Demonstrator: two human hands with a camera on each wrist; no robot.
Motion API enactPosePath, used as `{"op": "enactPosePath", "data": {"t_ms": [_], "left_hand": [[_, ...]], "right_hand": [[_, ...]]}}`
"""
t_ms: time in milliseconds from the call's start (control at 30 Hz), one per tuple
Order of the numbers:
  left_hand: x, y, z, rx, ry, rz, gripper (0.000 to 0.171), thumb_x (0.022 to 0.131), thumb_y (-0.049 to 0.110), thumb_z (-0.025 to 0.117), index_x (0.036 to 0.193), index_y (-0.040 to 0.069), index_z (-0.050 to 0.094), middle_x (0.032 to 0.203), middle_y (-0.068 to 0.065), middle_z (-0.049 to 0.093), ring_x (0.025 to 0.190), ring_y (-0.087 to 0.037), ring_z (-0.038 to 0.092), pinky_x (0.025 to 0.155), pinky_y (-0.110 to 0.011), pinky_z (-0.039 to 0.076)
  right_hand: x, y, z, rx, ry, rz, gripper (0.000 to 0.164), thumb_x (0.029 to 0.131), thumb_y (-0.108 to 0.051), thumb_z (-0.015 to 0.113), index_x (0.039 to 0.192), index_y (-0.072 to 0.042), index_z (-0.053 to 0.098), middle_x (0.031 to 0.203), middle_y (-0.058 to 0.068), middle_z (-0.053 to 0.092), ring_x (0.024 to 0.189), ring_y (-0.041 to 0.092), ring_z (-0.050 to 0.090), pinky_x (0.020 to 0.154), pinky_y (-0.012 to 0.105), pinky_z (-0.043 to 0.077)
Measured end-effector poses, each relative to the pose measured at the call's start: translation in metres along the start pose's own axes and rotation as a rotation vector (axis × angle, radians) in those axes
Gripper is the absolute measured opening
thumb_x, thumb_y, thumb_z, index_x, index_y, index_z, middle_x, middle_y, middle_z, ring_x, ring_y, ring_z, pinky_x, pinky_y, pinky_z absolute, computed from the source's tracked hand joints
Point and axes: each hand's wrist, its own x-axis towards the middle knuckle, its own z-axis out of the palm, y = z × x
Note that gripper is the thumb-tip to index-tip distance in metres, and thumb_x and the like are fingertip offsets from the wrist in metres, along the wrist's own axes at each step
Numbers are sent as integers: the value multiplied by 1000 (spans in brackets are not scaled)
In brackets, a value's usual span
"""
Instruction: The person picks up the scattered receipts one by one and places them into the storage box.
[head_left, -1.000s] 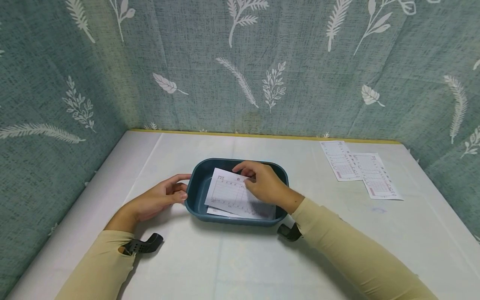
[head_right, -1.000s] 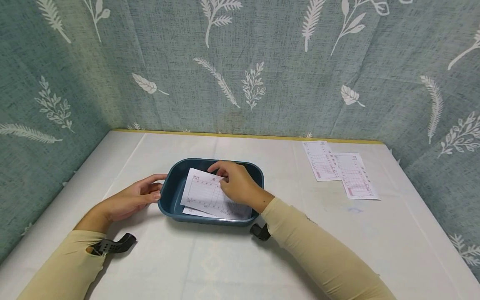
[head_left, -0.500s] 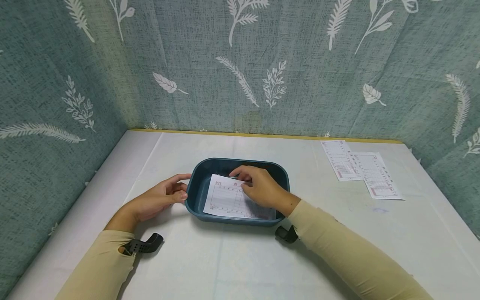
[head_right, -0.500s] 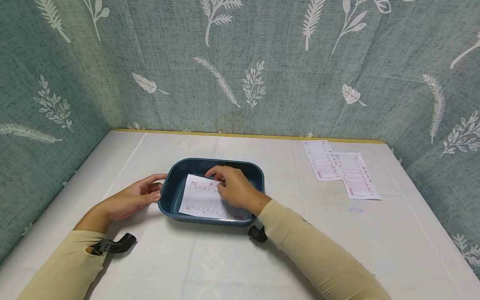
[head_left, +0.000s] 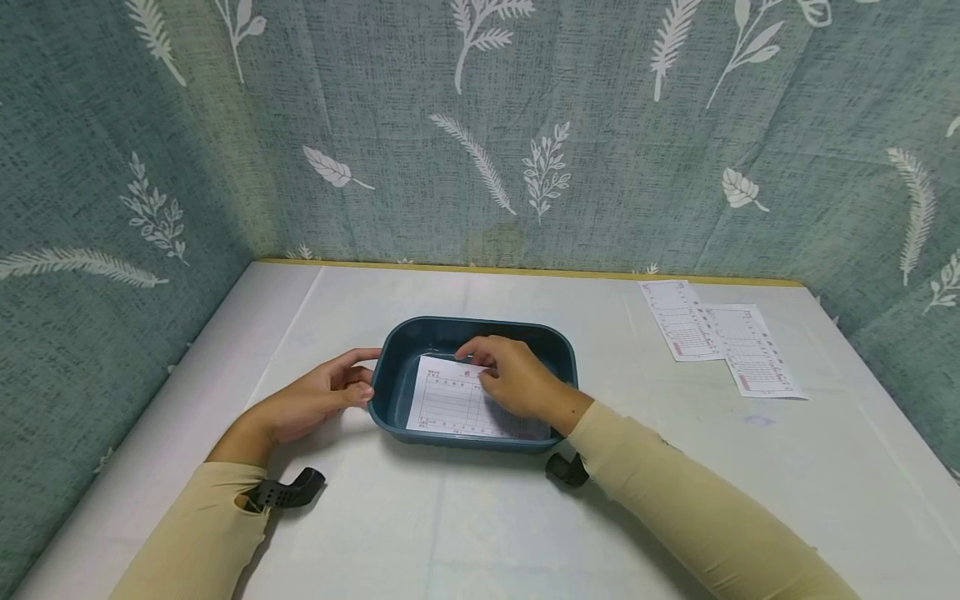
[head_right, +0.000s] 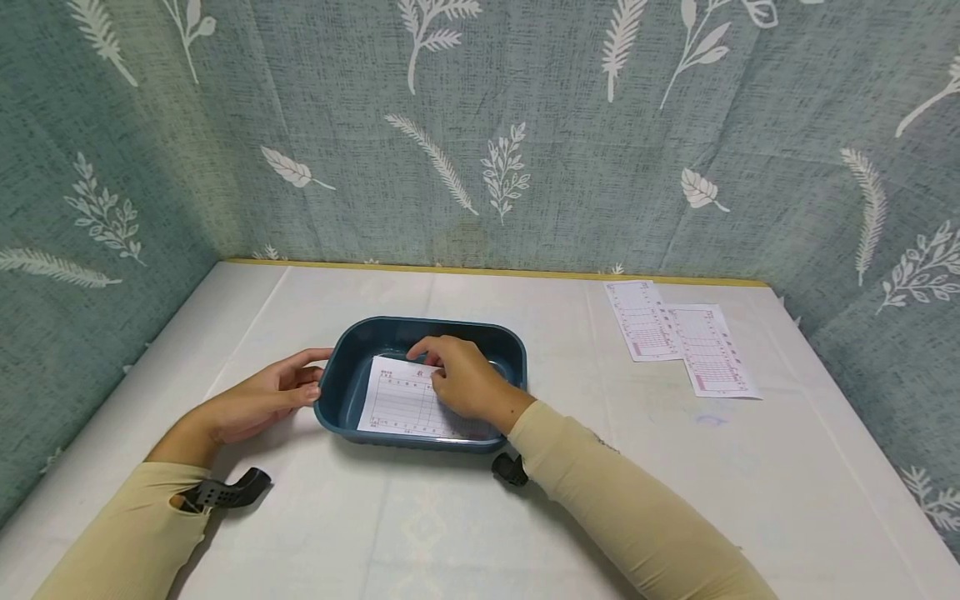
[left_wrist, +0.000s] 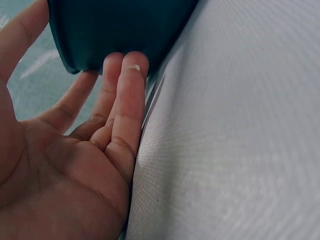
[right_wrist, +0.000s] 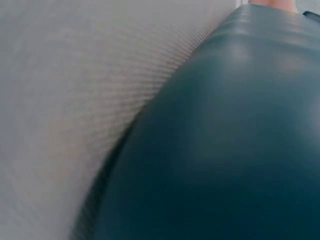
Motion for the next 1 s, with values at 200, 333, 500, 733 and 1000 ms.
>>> {"op": "enactPosePath", "data": {"t_ms": [200, 333, 500, 733, 1000], "left_hand": [[-1, 2, 1, 7, -2, -18, 66, 99, 17, 61, 155, 4, 27, 123, -12, 56, 109, -14, 57, 92, -21, 49], [-1, 3, 0, 18, 7, -36, 68, 99, 20, 62, 155, 6, 26, 127, -16, 54, 111, -15, 55, 93, -20, 48], [0, 1, 0, 23, 12, -39, 67, 100, 21, 61, 155, 6, 27, 132, -20, 52, 113, -16, 55, 93, -19, 47], [2, -1, 0, 21, 15, -28, 65, 99, 18, 61, 154, 5, 28, 128, -17, 52, 110, -15, 57, 93, -20, 47], [1, 1, 0, 56, 21, -45, 67, 99, 21, 61, 155, 6, 27, 132, -22, 51, 112, -18, 55, 94, -18, 45]], "right_hand": [[1, -1, 2, -16, -1, 7, 40, 93, 8, 56, 122, -16, 67, 101, 3, 64, 95, 19, 58, 88, 35, 51], [1, -1, 1, -30, -2, 11, 40, 92, 9, 56, 122, -16, 67, 100, 3, 64, 96, 18, 58, 89, 35, 51], [1, -2, 1, -41, -10, 20, 39, 93, 8, 57, 123, -16, 67, 102, 3, 63, 96, 18, 58, 90, 36, 52], [1, -2, 1, -46, -11, 32, 40, 93, 7, 58, 123, -17, 67, 101, 2, 63, 96, 18, 58, 90, 35, 52], [1, -2, 2, -53, -17, 40, 40, 93, 8, 58, 123, -16, 67, 102, 2, 63, 97, 18, 58, 91, 35, 52]]}}
